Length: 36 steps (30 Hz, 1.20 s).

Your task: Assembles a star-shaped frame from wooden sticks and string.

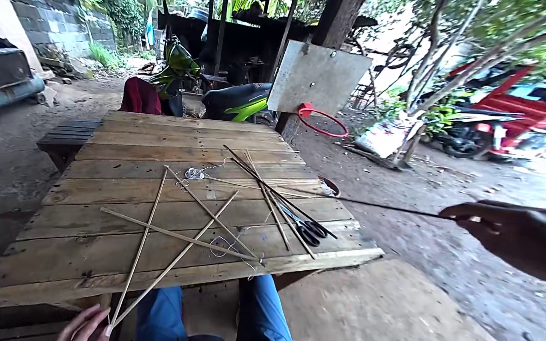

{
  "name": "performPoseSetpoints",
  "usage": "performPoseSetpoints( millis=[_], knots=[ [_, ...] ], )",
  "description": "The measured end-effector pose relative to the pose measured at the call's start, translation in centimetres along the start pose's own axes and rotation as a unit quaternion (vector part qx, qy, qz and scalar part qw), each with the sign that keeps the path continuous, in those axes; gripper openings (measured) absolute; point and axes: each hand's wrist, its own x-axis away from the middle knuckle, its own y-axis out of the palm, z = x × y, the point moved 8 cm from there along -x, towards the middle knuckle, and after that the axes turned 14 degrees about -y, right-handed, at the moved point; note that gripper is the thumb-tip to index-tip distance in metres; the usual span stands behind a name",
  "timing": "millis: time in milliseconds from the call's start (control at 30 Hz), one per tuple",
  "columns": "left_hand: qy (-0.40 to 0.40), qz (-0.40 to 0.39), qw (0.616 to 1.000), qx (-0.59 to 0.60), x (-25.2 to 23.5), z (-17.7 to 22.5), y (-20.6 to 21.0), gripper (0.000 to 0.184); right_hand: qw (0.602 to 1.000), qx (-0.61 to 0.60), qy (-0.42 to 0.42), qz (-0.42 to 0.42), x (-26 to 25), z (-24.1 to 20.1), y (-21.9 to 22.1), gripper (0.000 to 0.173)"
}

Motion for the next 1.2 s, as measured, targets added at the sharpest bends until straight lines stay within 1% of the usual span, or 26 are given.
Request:
performPoseSetpoints(
  millis=[100, 233, 367, 467, 533, 567, 667, 733, 767, 833, 867, 933, 1000, 1100, 1200],
  knots=[
    [0.025, -0.005, 0.999, 0.020, -0.1, 1.4, 1.0, 0.023, 0.999, -0.017, 0.000, 0.051, -0.5, 0.6, -0.8, 0.022],
    [0.058, -0.056, 0.996, 0.046, 0.0, 5.2, 4.3, 0.022, 0.986, -0.125, 0.072, 0.080, -2.8, -2.7, 0.3, 0.021],
    [0.102, -0.107, 0.987, 0.064, -0.2, 9.3, 9.5, 0.021, 0.972, -0.213, 0.044, 0.092, -4.9, -5.3, 3.4, 0.020],
    [0.148, -0.143, 0.977, 0.058, 0.1, 12.9, 14.8, 0.020, 0.973, -0.203, 0.047, 0.104, -6.4, -7.0, 5.0, 0.017],
    [0.187, -0.168, 0.967, 0.051, 0.7, 14.8, 18.9, 0.021, 0.969, -0.229, 0.039, 0.081, -7.3, -8.4, 7.5, 0.018],
    [0.211, -0.164, 0.963, 0.042, 1.0, 15.6, 20.7, 0.024, 0.965, -0.252, 0.033, 0.065, -7.7, -9.2, 9.5, 0.020],
    [0.260, -0.117, 0.958, 0.005, 1.4, 16.8, 24.1, 0.027, 0.949, -0.313, 0.044, 0.005, -8.0, -11.3, 16.5, 0.025],
    [0.280, -0.082, 0.956, -0.002, 1.3, 16.7, 24.8, 0.019, 0.950, -0.311, 0.030, -0.013, -7.7, -12.7, 20.2, 0.025],
    [0.292, -0.070, 0.954, 0.003, 1.3, 16.5, 24.8, 0.014, 0.954, -0.298, 0.007, -0.016, -7.4, -13.7, 21.2, 0.025],
    [0.313, -0.067, 0.947, 0.019, 1.5, 16.2, 24.8, 0.011, 0.954, -0.294, -0.067, -0.005, -6.6, -16.6, 21.7, 0.025],
    [0.316, -0.069, 0.946, 0.028, 1.6, 16.0, 24.7, 0.012, 0.946, -0.302, -0.119, -0.007, -6.2, -18.3, 21.8, 0.026],
    [0.312, -0.067, 0.947, 0.038, 1.6, 15.7, 24.4, 0.012, 0.913, -0.339, -0.225, -0.030, -5.4, -21.7, 22.0, 0.025],
    [0.310, -0.062, 0.947, 0.047, 1.7, 15.5, 24.2, 0.012, 0.884, -0.366, -0.286, -0.046, -5.0, -23.5, 22.3, 0.020],
    [0.305, -0.048, 0.951, 0.036, 1.8, 15.4, 23.8, 0.012, 0.867, -0.389, -0.308, -0.039, -5.2, -24.1, 22.5, 0.010],
    [0.277, -0.025, 0.960, 0.022, 2.0, 15.4, 22.9, 0.013, 0.847, -0.432, -0.308, -0.043, -5.3, -24.0, 22.5, 0.011]
  ],
)
